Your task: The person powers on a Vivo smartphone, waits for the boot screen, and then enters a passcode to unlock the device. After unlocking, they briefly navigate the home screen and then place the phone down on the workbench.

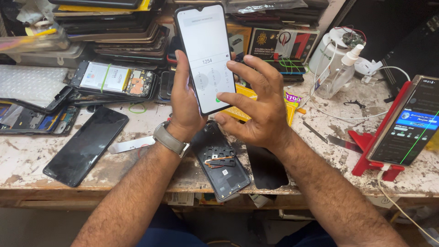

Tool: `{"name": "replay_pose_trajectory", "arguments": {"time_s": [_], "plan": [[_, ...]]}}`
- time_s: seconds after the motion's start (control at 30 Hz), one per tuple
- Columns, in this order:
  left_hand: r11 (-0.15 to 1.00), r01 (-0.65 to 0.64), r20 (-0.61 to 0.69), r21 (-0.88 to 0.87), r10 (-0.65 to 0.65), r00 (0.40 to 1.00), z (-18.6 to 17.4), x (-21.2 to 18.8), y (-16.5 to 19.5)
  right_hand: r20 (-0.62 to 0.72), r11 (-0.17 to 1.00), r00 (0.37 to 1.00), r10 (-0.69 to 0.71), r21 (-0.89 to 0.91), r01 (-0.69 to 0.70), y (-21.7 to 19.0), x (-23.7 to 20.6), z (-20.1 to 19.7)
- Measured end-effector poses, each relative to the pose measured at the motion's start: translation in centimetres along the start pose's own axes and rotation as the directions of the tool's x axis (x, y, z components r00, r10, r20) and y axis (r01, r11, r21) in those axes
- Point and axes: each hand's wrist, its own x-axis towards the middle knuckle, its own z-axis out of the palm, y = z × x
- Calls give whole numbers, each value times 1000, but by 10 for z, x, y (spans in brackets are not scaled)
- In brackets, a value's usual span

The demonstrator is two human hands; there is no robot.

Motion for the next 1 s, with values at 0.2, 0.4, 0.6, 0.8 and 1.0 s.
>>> {"name": "replay_pose_trajectory", "arguments": {"time_s": [0.2,0.4,0.6,0.8,1.0], "plan": [[999,-3,-101,-34,-1,995,-6,-2,-5,76,998,996,-35,-54,40,-4,3,4],[999,-45,-113,24,47,993,-6,-2,-4,51,995,997,56,-91,-51,-1,1,1],[998,-39,-62,50,42,997,0,-1,2,17,985,991,136,-108,-134,3,-1,1],[999,-49,-53,-4,48,997,1,0,6,-61,978,977,202,57,-199,10,-4,3],[996,-66,-46,63,69,997,-1,-1,7,96,832,924,371,408,-377,15,-2,5]]}}
